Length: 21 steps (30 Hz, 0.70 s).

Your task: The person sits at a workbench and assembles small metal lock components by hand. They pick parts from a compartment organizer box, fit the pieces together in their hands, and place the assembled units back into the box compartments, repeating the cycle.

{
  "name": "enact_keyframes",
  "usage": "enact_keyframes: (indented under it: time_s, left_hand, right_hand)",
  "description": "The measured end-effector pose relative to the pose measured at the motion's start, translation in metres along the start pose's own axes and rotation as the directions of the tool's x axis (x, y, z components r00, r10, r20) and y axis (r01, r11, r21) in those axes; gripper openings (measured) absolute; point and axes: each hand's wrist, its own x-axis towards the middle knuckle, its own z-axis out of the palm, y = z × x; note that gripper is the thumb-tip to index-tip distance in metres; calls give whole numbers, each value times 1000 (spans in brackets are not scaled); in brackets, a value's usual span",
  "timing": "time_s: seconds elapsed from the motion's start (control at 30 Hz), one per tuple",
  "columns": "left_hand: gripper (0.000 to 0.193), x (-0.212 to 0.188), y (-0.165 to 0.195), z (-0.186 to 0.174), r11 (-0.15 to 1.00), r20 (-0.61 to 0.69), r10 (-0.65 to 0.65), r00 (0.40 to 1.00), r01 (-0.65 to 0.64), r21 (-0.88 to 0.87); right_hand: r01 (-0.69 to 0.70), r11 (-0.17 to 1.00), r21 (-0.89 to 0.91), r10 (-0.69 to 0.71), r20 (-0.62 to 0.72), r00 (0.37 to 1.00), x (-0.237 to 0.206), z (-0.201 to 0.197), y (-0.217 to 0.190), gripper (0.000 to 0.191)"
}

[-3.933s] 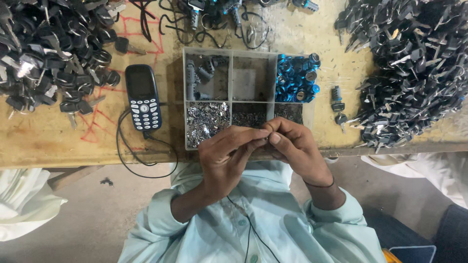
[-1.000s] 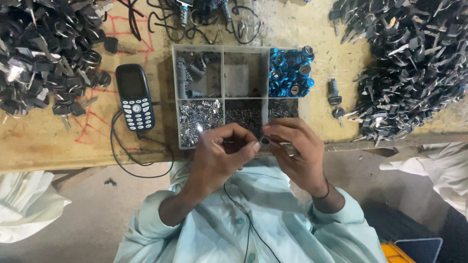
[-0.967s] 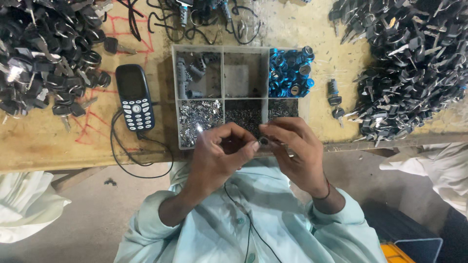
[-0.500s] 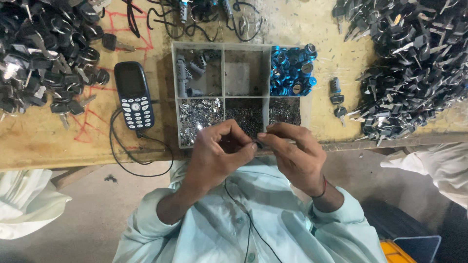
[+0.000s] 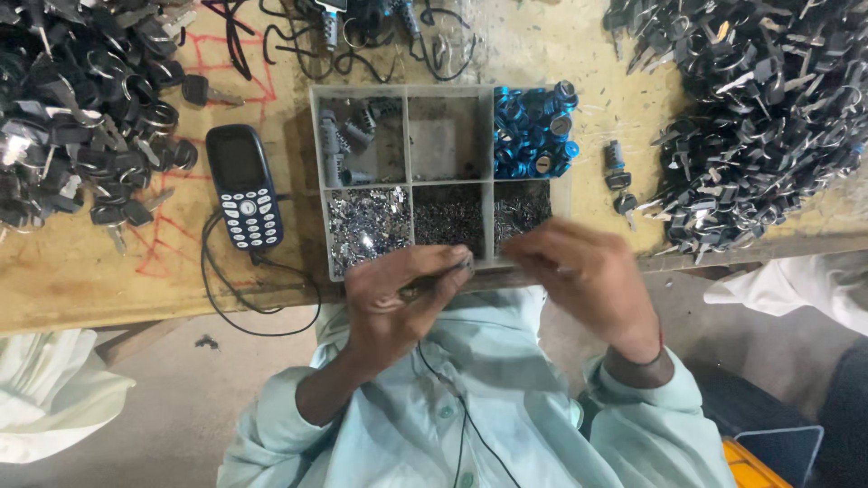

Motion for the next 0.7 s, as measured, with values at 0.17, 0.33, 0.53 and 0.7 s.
enact_keyframes:
  time_s: [0.17, 0.33, 0.53, 0.7]
  left_hand:
    - [12, 2, -8, -3, 997, 145, 80, 986, -79, -13]
    - [15, 6, -12, 3, 990, 200, 139, 970, -140, -12]
    - [32, 10, -14, -3, 853, 333, 360, 872, -452, 260]
    - [24, 17, -6, -7, 735, 437, 433, 788, -590, 335]
  right_hand:
    - [-86, 915, -395, -40, -301, 953, 20, 5, 44, 9]
    - [-125, 992, -4, 120, -249, 961, 25, -5, 49, 5]
    - [-353, 684, 639, 260, 239, 936, -8, -13, 25, 20]
    - [-326, 571, 754, 177, 275, 945, -31, 1, 30, 13]
